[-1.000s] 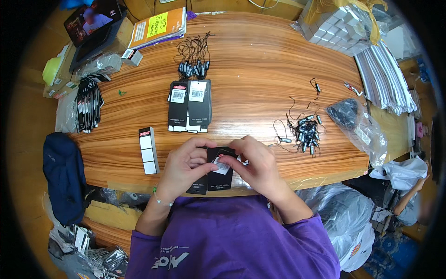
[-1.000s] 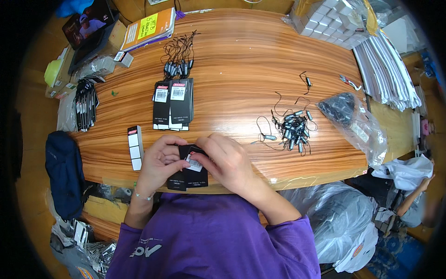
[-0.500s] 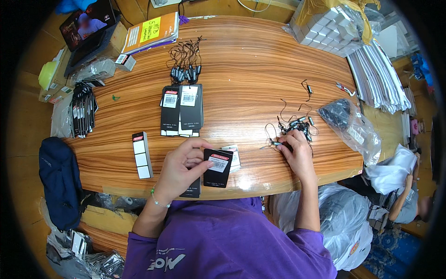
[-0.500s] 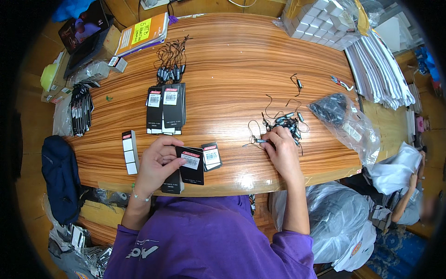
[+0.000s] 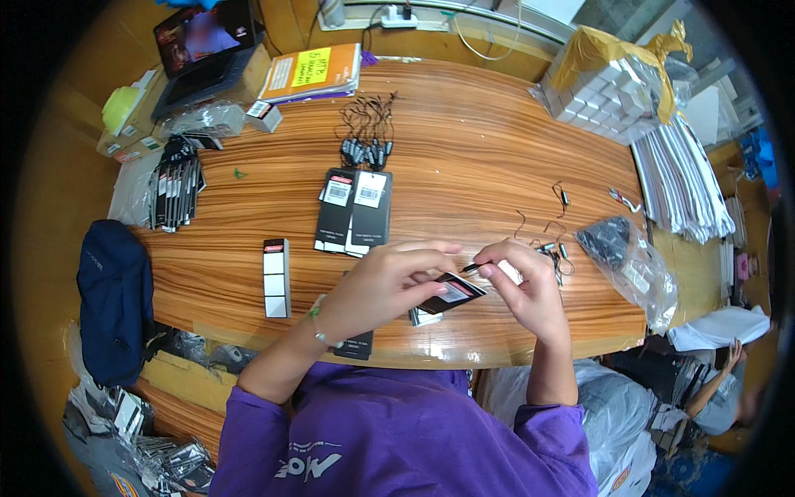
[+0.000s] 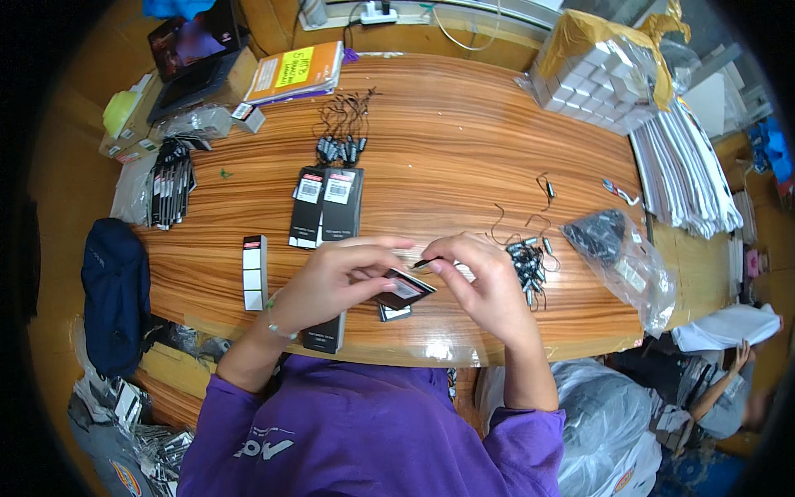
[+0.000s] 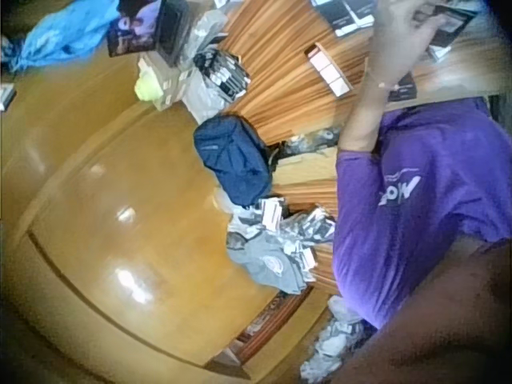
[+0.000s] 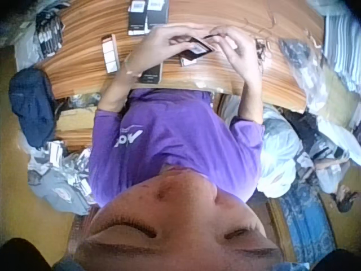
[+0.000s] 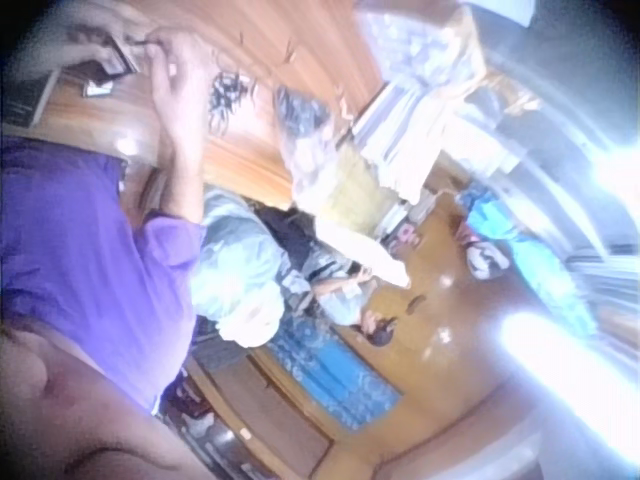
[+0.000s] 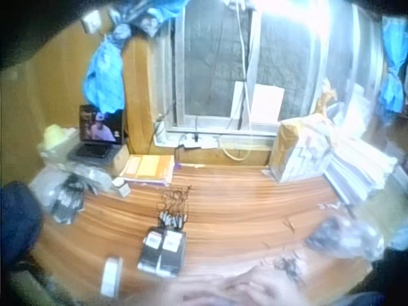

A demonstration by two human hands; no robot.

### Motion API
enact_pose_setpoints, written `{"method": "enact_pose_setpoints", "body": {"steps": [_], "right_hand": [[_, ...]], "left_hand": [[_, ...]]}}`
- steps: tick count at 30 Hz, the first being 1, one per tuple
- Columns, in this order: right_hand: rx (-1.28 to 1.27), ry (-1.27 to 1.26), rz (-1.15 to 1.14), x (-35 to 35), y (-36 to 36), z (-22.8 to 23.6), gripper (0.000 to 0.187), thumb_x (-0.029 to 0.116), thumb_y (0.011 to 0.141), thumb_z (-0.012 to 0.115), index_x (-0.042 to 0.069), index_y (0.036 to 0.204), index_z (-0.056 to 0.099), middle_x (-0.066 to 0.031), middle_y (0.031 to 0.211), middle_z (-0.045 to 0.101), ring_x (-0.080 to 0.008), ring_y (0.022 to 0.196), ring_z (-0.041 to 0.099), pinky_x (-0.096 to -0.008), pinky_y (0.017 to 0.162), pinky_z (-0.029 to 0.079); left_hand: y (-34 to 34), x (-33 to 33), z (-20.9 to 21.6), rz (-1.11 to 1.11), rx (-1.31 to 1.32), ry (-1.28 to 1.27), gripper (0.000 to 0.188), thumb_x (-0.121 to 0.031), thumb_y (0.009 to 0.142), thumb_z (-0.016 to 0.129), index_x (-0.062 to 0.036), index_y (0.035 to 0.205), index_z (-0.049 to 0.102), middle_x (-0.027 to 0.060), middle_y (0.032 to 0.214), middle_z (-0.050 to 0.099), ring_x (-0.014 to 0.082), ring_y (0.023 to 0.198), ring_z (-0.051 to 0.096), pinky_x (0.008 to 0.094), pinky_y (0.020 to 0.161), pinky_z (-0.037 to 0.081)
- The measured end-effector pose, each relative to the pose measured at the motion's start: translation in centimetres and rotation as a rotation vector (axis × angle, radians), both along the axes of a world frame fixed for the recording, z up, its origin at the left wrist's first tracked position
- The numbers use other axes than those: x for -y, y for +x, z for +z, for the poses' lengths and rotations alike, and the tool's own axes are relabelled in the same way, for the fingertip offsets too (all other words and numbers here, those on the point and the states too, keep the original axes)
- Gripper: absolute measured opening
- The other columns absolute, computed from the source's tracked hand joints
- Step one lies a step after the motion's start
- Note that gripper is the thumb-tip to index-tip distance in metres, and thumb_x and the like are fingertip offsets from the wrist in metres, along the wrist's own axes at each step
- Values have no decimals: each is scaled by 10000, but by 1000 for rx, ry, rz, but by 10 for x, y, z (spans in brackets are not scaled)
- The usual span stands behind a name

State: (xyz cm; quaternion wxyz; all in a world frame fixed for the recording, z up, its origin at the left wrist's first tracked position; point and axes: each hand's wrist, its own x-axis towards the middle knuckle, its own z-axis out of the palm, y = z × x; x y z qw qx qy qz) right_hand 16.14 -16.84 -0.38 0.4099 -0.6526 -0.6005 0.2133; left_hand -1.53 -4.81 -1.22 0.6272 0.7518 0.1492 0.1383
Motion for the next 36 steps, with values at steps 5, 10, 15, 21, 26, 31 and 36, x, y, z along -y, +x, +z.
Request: {"method": "enact_pose_setpoints", "body": {"steps": [5,10,15,21,26,31,36], "right_hand": [[-640,-84,115,-14,0,6,145,40,813,600,-2,951,608,-81,743,624,-147,704,594,-261,652,462],[-1335,84,345,-27,7,1,156,14,835,505,-26,963,585,-159,782,633,-210,732,609,-299,698,472],[-1284,243,345,-45,-6,3,290,-95,785,489,-32,1066,521,-203,987,631,-274,904,626,-359,871,456],[-1115,344,324,-59,-5,10,255,-61,813,541,-25,1065,525,-199,1015,625,-276,963,615,-370,849,487],[-688,454,99,-75,-4,18,85,5,837,566,-25,914,587,-149,973,609,-190,905,583,-292,799,464],[-682,425,38,-85,-14,18,58,33,854,558,-18,859,584,-98,888,598,-139,836,562,-242,757,445],[-566,120,-23,-85,-27,6,113,92,869,570,-16,844,588,3,640,533,-72,560,422,-200,530,351]], "left_hand": [[-3,-11,-1,-58,1,-185,158,-7,812,617,26,965,594,64,846,645,74,794,608,197,682,496],[-17,-23,-4,71,43,-315,196,-25,815,625,44,993,581,57,864,633,61,786,587,190,698,486],[-23,-31,-2,128,88,-369,208,2,792,641,27,985,568,43,881,621,68,806,589,189,711,484],[-29,-41,-1,180,135,-399,216,23,781,644,18,980,559,42,892,616,78,823,593,193,724,487],[-25,-44,-5,269,194,-355,243,53,784,620,16,1014,549,53,932,612,94,857,597,203,738,493],[-14,-43,-12,494,337,-126,279,51,800,600,3,1070,551,74,998,613,100,859,611,194,709,501],[-11,-42,-13,548,304,-22,250,44,806,593,6,1052,570,81,970,619,112,825,624,212,708,514]]}}
